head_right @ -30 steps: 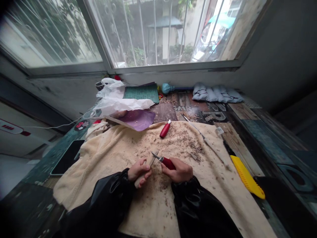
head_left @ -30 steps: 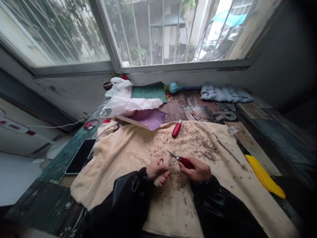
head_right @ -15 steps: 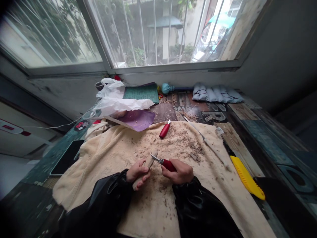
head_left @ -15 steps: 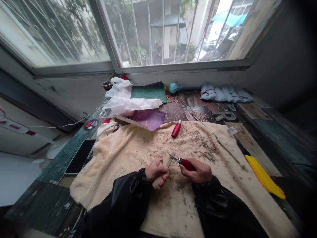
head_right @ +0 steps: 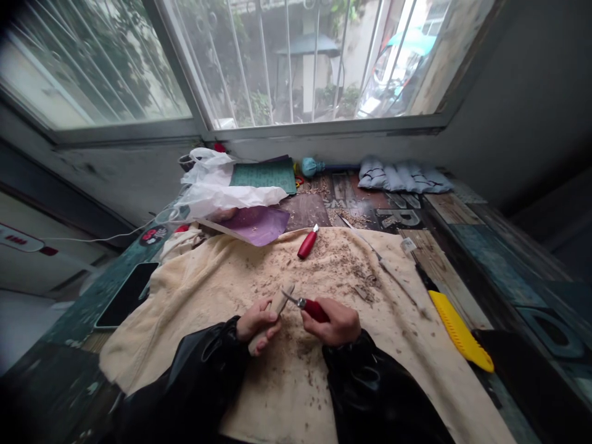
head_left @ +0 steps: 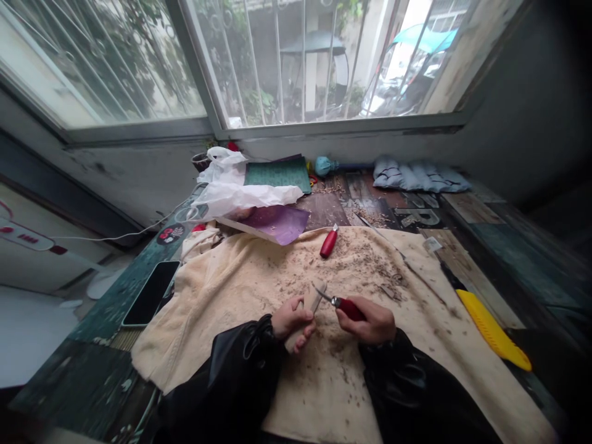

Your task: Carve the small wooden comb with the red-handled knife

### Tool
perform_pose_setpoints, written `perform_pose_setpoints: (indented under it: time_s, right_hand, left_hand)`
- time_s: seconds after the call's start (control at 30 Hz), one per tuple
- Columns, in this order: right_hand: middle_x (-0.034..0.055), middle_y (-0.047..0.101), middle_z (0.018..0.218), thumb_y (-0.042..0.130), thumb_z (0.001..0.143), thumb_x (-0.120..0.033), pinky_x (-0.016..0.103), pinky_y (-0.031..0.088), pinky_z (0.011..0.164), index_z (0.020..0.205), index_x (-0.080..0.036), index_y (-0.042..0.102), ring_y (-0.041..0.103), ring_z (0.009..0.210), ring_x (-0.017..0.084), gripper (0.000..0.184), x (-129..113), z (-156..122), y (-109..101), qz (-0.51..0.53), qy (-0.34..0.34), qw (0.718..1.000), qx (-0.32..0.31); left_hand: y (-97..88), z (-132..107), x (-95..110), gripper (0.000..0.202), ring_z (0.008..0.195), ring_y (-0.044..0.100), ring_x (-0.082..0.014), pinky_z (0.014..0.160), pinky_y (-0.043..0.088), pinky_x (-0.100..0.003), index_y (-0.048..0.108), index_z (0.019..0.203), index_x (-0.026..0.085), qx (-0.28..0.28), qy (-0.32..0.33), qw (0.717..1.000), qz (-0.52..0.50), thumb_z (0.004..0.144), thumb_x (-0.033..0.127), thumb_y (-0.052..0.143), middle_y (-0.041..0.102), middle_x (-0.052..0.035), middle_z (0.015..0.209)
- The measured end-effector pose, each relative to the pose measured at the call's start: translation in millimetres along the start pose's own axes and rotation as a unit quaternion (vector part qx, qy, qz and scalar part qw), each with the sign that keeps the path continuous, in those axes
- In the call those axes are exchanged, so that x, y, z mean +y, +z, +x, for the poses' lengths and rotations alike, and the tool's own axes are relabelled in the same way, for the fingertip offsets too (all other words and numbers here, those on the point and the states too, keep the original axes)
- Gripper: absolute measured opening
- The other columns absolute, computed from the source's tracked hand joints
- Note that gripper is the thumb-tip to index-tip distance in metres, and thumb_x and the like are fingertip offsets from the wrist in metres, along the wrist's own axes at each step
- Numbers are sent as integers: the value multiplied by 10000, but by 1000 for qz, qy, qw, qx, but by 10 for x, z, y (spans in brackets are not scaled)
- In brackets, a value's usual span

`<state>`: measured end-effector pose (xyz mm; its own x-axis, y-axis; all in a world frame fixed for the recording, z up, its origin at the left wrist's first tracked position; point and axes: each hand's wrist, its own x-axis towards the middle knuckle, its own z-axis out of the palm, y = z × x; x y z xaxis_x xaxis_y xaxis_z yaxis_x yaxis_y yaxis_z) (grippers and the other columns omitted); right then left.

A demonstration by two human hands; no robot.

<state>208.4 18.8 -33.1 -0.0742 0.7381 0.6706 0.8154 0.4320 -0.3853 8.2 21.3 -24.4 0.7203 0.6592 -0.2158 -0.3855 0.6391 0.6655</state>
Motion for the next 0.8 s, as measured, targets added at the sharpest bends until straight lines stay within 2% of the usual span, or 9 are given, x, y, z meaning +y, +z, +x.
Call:
perform_pose_setpoints:
  time_s: [0.1, 0.33, 0.5, 0.8]
  right_hand:
    - [-26, 522, 452, 493, 752, -505, 200, 326, 448, 538, -186, 608, 438, 405, 64, 401, -28, -36, 32, 13, -12, 1000, -16]
    - [3, 592, 539, 571, 743, -394, 199, 345, 482, 650, -160, 648, 497, 463, 82, 264, 71, 39, -25, -25, 20, 999, 13]
    - [-23, 525, 466, 505, 754, -484, 195, 337, 462, 564, -185, 617, 432, 419, 64, 372, 62, 0, 7, 7, -15, 1000, -22]
    - [-29, 525, 483, 532, 740, -471, 209, 300, 470, 563, -192, 604, 431, 439, 62, 338, 61, -31, 13, -11, -23, 999, -36]
  left_hand:
    - [9, 7, 14, 353, 262, 452, -75, 238, 422, -176, 344, 911, 181, 5, -7, 1000, 7, 720, 293, 619, 554, 59, 472]
    - [-4, -19, -14, 384, 262, 456, -77, 262, 425, -176, 320, 954, 180, -17, -12, 999, 28, 721, 294, 603, 552, 68, 487]
    - [-4, 23, -7, 354, 262, 446, -79, 248, 420, -188, 326, 896, 183, 47, 7, 998, 37, 716, 302, 606, 550, 61, 472]
    - [5, -1, 37, 365, 267, 462, -79, 241, 422, -184, 319, 905, 191, 27, 0, 999, 38, 719, 287, 618, 560, 60, 474]
